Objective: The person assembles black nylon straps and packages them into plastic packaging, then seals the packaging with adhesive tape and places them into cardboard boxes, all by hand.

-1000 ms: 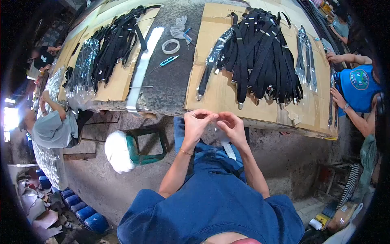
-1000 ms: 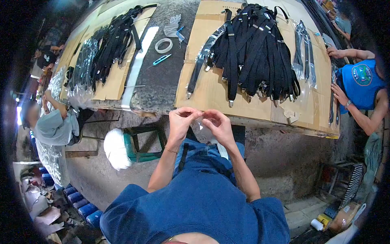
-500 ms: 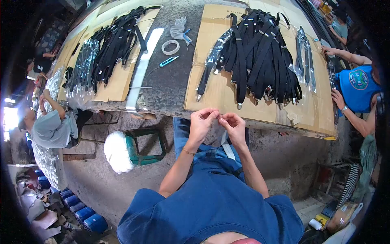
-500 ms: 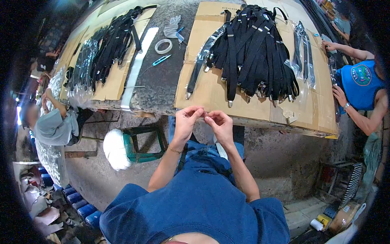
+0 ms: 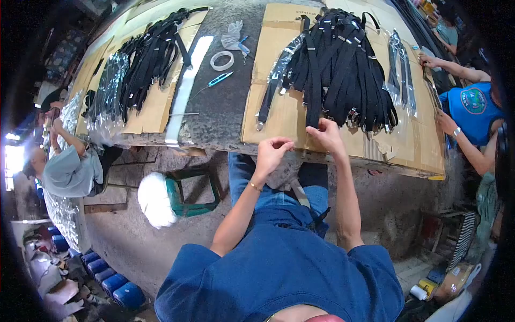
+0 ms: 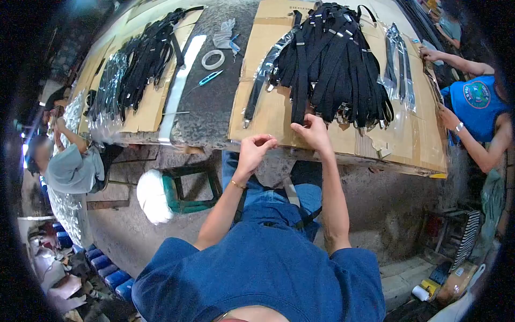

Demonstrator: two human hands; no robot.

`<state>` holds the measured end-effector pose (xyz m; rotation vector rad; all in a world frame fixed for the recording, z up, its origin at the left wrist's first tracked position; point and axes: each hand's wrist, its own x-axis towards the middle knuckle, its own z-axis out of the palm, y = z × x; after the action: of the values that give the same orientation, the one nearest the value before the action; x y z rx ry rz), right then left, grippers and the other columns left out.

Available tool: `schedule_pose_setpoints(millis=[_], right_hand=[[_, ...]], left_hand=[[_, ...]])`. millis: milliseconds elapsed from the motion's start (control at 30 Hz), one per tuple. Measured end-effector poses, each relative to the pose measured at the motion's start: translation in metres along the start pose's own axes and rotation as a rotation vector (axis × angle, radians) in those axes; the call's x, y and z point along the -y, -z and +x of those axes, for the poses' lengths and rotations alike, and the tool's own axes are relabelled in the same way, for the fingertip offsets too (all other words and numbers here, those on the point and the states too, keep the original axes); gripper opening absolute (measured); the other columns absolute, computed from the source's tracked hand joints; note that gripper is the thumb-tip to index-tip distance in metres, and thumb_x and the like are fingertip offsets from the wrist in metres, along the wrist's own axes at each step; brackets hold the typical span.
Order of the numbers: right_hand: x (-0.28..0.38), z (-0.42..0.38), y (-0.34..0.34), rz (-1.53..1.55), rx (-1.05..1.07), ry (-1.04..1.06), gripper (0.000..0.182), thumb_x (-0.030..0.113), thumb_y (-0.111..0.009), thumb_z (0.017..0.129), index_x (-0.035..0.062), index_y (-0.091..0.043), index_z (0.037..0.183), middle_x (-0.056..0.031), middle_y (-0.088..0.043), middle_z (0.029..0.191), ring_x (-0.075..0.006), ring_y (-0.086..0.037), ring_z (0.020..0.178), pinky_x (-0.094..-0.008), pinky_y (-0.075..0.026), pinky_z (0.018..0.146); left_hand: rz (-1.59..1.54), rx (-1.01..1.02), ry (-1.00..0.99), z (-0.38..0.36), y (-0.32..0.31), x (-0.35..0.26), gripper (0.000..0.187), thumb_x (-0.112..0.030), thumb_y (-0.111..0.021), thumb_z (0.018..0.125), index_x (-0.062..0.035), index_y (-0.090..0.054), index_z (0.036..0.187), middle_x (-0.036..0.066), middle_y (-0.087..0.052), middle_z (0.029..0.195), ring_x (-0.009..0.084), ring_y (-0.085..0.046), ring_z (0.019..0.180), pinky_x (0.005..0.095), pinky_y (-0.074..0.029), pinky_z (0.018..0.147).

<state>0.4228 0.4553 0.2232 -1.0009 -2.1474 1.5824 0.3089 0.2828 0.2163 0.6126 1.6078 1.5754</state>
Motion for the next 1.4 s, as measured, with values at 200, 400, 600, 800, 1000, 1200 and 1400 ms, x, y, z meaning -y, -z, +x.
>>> schedule_pose_setpoints(millis=[200,400,600,800,1000,1200,1400], right_hand=[[0.032,-0.008,0.014,0.382,0.081,0.016,0.015,0.013,-0.070,0.082,-0.0001,-0.062,0.086,-0.0021,-0.062,0.072,-0.0067,-0.055,0.062,-0.0218,-0.045,0.056],[0.038,-0.003,0.011,0.340,0.160,-0.038,0.014,0.014,-0.070,0.083,0.0019,-0.062,0.084,-0.0001,-0.058,0.067,-0.0052,-0.050,0.057,-0.0202,-0.040,0.051],[0.030,0.001,0.009,0.285,0.159,-0.093,0.016,0.016,-0.071,0.082,0.0019,-0.063,0.085,0.0022,-0.056,0.064,-0.0044,-0.047,0.054,-0.0198,-0.034,0.048],[0.021,0.006,0.006,0.140,0.220,-0.081,0.021,0.021,-0.075,0.078,0.0025,-0.067,0.086,0.0016,-0.063,0.072,-0.0051,-0.051,0.060,-0.0212,-0.037,0.051],[0.030,0.008,0.008,0.415,0.113,-0.059,0.016,0.013,-0.070,0.083,0.0014,-0.064,0.090,-0.0006,-0.063,0.078,-0.0066,-0.056,0.065,-0.0214,-0.047,0.061],[0.028,0.011,0.006,0.394,0.213,-0.089,0.016,0.013,-0.070,0.083,0.0011,-0.064,0.091,-0.0009,-0.063,0.078,-0.0072,-0.058,0.067,-0.0213,-0.048,0.064],[0.012,0.018,0.004,0.315,0.207,-0.065,0.022,0.020,-0.072,0.081,0.0015,-0.066,0.091,-0.0026,-0.065,0.075,-0.0077,-0.058,0.067,-0.0224,-0.045,0.060]], left_hand=[[0.107,0.017,0.021,0.003,-0.005,0.006,0.011,-0.005,-0.067,0.082,0.0043,-0.068,0.087,0.006,-0.067,0.077,0.0097,-0.063,0.071,0.0222,-0.049,0.067],[0.200,-0.038,0.024,0.009,-0.008,0.009,0.017,-0.011,-0.071,0.078,0.0039,-0.069,0.086,0.008,-0.069,0.074,0.0100,-0.063,0.066,0.0246,-0.050,0.062],[0.317,-0.011,0.080,0.009,-0.014,-0.006,0.017,-0.010,-0.068,0.082,0.0054,-0.068,0.089,0.007,-0.068,0.078,0.0100,-0.063,0.069,0.0226,-0.049,0.065],[0.089,0.012,0.066,0.018,-0.016,0.010,0.017,-0.010,-0.067,0.083,0.0053,-0.068,0.089,0.006,-0.068,0.077,0.0091,-0.062,0.070,0.0223,-0.049,0.065],[0.261,-0.008,0.049,0.021,-0.007,0.017,0.017,-0.009,-0.067,0.082,0.0054,-0.068,0.090,0.007,-0.068,0.076,0.0101,-0.062,0.068,0.0233,-0.050,0.063],[0.253,-0.027,0.062,0.022,-0.007,0.019,0.018,-0.010,-0.069,0.081,0.0052,-0.068,0.089,0.007,-0.068,0.075,0.0103,-0.062,0.068,0.0236,-0.050,0.062],[0.196,0.018,0.079,0.023,-0.008,0.014,0.017,-0.010,-0.067,0.083,0.0053,-0.067,0.090,0.006,-0.068,0.078,0.0103,-0.062,0.069,0.0228,-0.050,0.065]])
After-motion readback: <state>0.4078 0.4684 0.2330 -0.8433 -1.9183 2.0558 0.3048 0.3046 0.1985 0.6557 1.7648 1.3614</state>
